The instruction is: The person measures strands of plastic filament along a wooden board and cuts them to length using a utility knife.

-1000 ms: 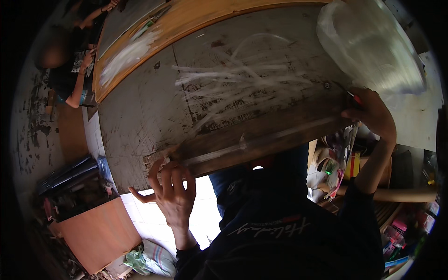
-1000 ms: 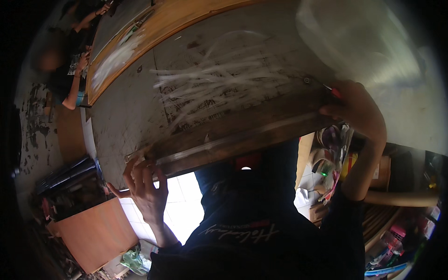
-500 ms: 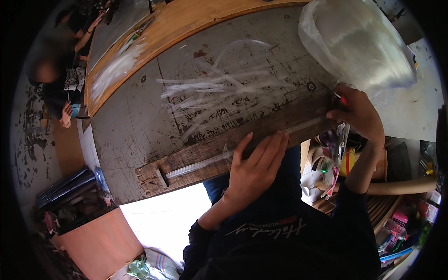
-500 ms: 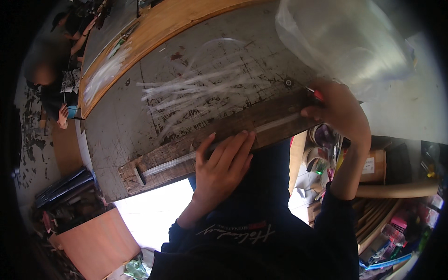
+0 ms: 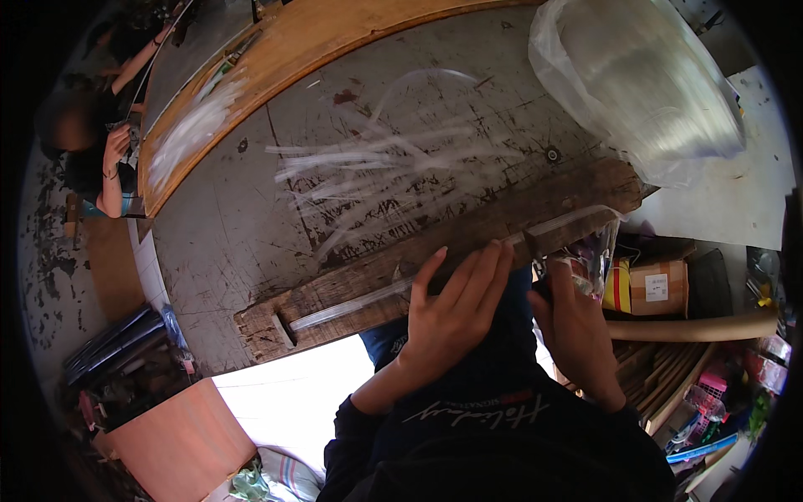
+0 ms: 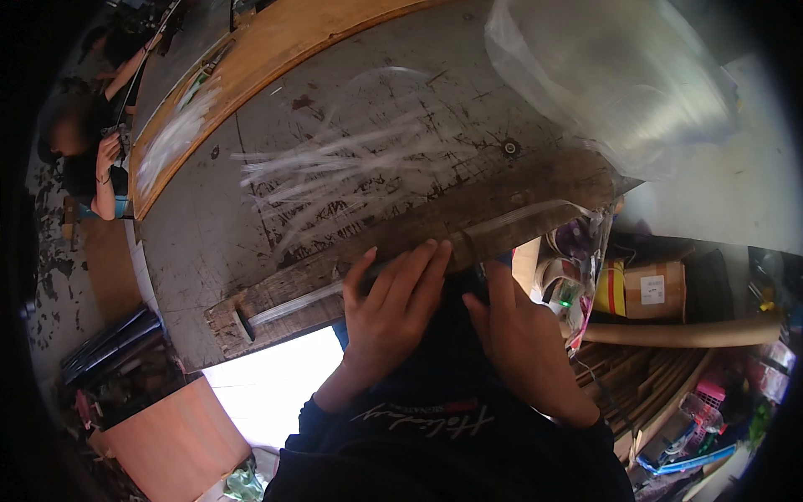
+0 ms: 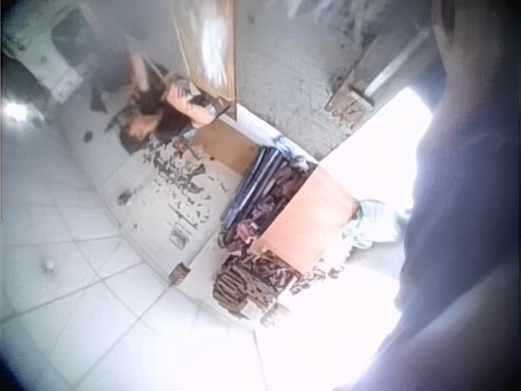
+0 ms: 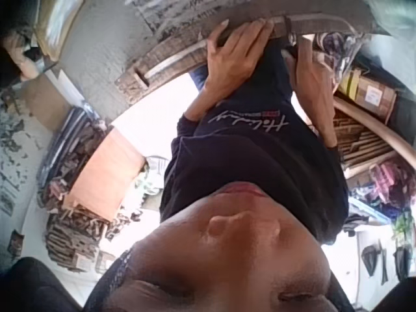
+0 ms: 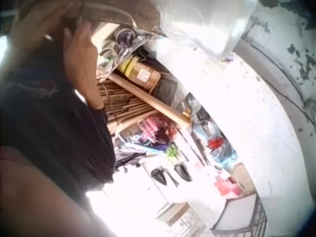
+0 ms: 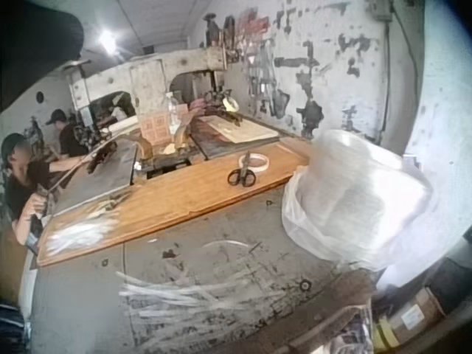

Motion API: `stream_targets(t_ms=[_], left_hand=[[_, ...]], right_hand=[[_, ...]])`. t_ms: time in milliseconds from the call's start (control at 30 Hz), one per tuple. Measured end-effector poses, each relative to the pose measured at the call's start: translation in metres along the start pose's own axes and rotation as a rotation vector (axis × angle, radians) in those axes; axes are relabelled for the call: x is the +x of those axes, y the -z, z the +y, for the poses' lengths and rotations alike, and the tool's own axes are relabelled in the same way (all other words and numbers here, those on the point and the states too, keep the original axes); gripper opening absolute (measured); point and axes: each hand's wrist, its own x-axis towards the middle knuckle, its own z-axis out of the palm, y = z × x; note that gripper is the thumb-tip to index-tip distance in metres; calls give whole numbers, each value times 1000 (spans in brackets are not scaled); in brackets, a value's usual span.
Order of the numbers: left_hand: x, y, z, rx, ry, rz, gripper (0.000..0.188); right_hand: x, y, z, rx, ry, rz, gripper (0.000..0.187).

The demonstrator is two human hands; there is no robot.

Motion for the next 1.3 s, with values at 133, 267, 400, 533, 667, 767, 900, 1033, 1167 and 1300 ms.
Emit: stream_targets(t_ms=[133, 267, 400, 533, 667, 767, 900, 1033, 1167, 1300], left_hand=[[1, 1, 0, 1, -12, 3, 37], [0, 0, 1, 26, -23, 4, 38], [-2, -2, 0, 24, -11, 7, 38], [0, 0, 0, 13, -19, 8, 38], [2, -1, -2, 3, -26, 6, 38], [6, 0, -4, -67, -7, -13, 34], [18, -3, -7, -175, 95, -20, 21], [21, -5, -3, -155, 144, -51, 14], [23, -5, -5, -177, 148, -55, 9], [26, -7, -6, -168, 116, -18, 6]], right_hand=[[-4, -6, -8, -27, -75, -45, 34], [-4, -5, -14, -16, -96, -45, 33], [-4, -8, -14, -5, -97, -54, 33], [-5, -5, -17, -10, -101, -58, 32], [-1, -4, -20, -17, -122, -68, 29], [4, -4, -23, -57, -146, -95, 24], [6, 0, -25, -117, -175, -153, 23], [8, 3, -26, -179, -197, -216, 24], [10, 1, -29, -183, -244, -246, 24], [9, 0, -28, -198, -213, -211, 25]])
